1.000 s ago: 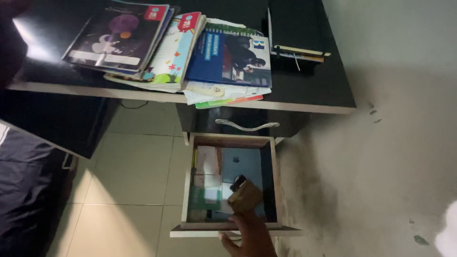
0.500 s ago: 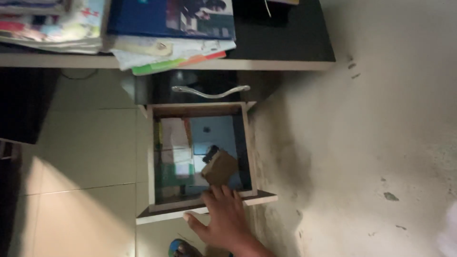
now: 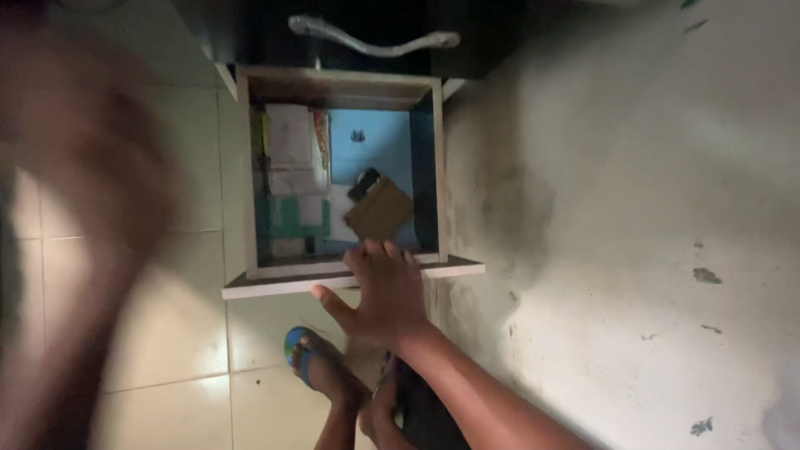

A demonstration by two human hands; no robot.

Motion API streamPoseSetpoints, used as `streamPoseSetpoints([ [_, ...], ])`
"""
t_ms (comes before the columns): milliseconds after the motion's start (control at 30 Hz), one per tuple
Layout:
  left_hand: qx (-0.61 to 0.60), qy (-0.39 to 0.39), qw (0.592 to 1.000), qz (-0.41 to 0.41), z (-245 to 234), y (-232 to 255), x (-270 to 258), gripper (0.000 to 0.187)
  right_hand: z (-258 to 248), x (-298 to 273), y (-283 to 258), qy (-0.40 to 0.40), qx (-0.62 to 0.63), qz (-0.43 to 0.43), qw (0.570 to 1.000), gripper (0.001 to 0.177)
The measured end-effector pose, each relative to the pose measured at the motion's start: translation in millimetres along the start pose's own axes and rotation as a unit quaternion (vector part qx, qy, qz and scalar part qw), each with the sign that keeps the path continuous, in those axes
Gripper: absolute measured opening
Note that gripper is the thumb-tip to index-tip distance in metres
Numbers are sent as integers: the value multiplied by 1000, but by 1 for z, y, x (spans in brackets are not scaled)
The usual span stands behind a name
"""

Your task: The person is removing various notebooks and papers from a desk drawer and organizing them on the desk surface.

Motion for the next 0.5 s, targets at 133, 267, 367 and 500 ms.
streamPoseSetpoints([
  [133,43,-19,999,-7,34,194,-62,55,8,-2,7,62,-34,-11,997,51],
  [267,154,7,988,-21,69,191,-47,61,14,10,11,-55,11,60,997,31],
  [367,169,70,978,-97,76,170,-24,70,8,30,17,-66,67,161,982,22],
  [500,166,157,972,-63,82,146,7,102,8,44,22,-56,115,199,971,21],
])
Point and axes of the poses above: each hand's wrist, its own x-axis towards the middle knuckle, its own z-axis out of the palm, y = z × x, the point moved 1 cm from there along x, towards the middle knuckle, and after that the axes turned 15 degrees about -x, right-handed, at the moved point
